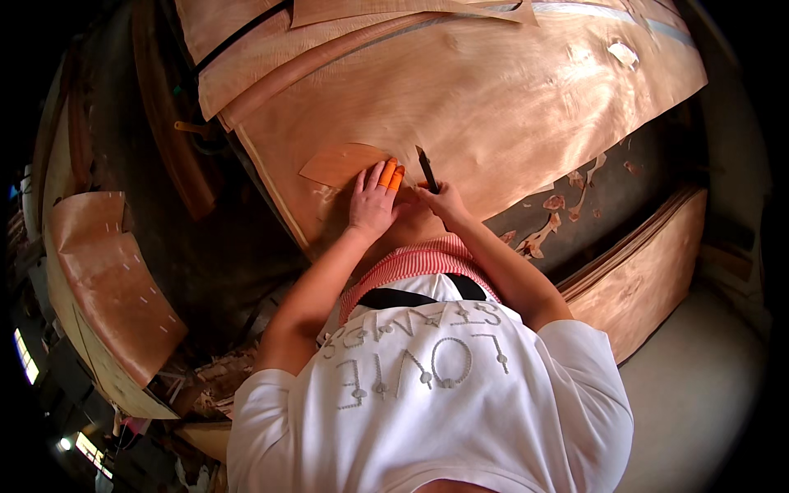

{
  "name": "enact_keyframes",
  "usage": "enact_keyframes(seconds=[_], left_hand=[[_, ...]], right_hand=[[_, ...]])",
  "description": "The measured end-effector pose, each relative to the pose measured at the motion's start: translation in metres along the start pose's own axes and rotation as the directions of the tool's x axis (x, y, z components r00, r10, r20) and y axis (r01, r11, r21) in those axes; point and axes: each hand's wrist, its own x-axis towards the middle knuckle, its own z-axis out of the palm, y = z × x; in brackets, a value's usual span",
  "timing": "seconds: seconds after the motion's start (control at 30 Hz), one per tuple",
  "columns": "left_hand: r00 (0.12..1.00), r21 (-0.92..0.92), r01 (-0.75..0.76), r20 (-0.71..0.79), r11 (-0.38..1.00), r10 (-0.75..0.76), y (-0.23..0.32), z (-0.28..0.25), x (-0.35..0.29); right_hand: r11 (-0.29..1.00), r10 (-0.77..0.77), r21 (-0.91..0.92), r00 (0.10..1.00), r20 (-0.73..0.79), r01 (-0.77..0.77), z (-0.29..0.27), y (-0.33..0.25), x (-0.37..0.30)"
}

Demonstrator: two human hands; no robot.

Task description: The person repairs wood veneer sheets by using a knife to cut out damaged or knotted sections, applying small patches of veneer into the cutouts, and securing them with tape before stacking the sheets.

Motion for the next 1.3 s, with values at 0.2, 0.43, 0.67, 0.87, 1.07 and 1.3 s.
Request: enact_keyframes(seconds=[0.2, 0.43, 0.67, 0.87, 1.07, 1.3], left_hand=[[1.0, 0.05, -0.004, 0.02, 0.999, 0.003, 0.003, 0.001, 0.002], [0.997, -0.163, 0.016, -0.074, 0.986, -0.028, -0.005, -0.002, -0.004], [0.905, -0.182, 0.227, -0.325, 0.957, -0.276, -0.044, -0.007, -0.026], [0.867, -0.225, 0.255, -0.377, 0.941, -0.325, -0.049, -0.011, -0.023], [0.863, -0.223, 0.282, -0.365, 0.933, -0.349, -0.064, -0.008, -0.017], [0.846, -0.205, 0.284, -0.406, 0.937, -0.345, -0.074, -0.017, -0.011]], right_hand=[[0.865, -0.286, -0.417, 0.957, 0.047, 0.279, -0.032, 0.014, 0.011], [0.87, -0.113, -0.449, 0.97, 0.216, 0.201, -0.093, -0.072, 0.004], [0.973, -0.231, 0.059, 0.926, 0.3, 0.224, 0.031, -0.099, 0.021], [0.992, -0.095, -0.063, 0.982, 0.162, 0.107, 0.091, -0.089, 0.048], [0.974, -0.109, -0.189, 0.989, 0.096, 0.125, 0.089, -0.068, 0.067], [0.976, -0.125, -0.167, 0.985, 0.115, 0.143, 0.092, -0.064, 0.071]])
